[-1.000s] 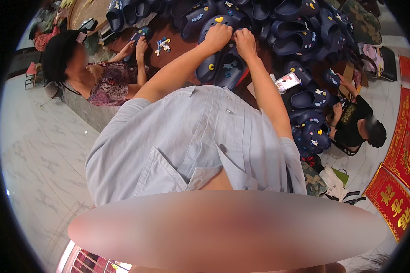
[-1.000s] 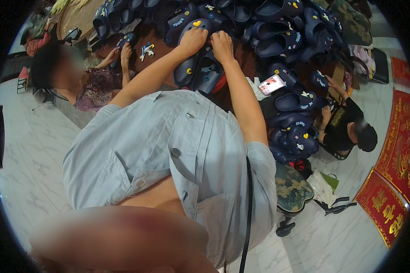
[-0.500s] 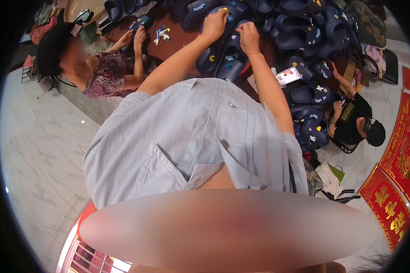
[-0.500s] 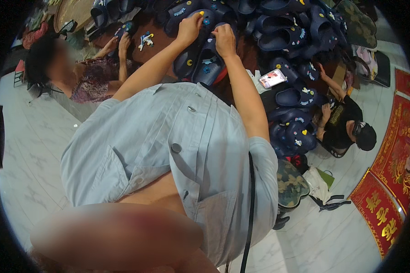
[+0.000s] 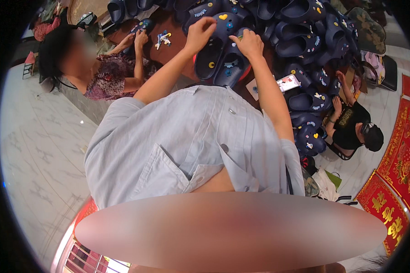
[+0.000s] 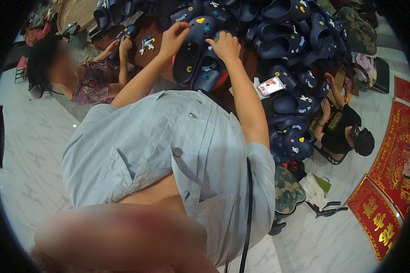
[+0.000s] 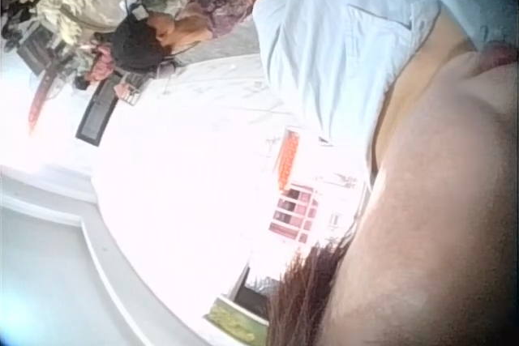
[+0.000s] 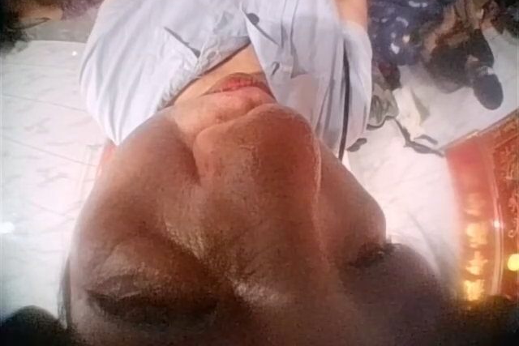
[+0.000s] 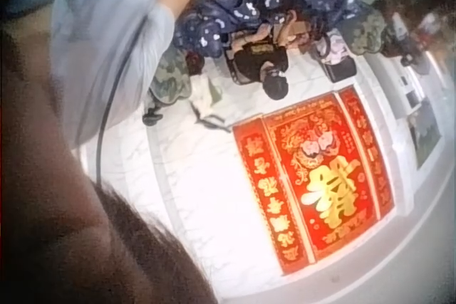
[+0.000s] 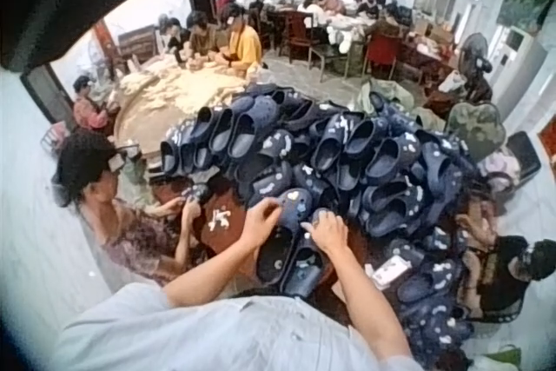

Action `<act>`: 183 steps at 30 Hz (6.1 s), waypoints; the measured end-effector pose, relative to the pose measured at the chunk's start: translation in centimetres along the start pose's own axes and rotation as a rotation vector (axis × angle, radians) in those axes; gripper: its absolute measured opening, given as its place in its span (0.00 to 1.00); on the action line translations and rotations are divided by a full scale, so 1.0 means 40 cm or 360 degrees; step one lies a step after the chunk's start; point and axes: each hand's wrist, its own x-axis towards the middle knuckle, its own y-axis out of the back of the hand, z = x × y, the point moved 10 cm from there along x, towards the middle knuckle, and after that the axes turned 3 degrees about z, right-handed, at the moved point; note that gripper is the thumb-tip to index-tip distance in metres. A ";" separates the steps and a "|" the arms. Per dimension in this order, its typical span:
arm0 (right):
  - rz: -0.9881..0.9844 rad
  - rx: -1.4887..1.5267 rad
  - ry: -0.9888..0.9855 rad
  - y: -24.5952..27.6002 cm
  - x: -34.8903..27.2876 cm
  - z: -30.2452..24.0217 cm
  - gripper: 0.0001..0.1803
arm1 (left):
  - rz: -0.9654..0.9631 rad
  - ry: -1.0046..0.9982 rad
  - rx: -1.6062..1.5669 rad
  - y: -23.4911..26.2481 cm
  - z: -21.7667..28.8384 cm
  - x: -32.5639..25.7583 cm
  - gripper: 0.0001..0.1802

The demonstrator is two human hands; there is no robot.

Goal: Attaching charms and labels to rubber shoes.

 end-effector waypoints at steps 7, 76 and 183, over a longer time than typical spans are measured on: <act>0.0043 -0.0179 0.0107 -0.038 0.031 0.011 0.24 | -0.0764 -0.0700 0.0944 -0.061 0.036 -0.245 0.15; 0.0484 0.0575 0.0449 0.086 0.017 -0.130 0.12 | -0.0493 -0.0544 0.1634 -0.265 -0.093 0.153 0.09; 0.0747 0.0720 0.0926 0.081 -0.256 -0.195 0.05 | -0.1154 -0.0488 0.1082 -0.078 -0.029 -0.261 0.09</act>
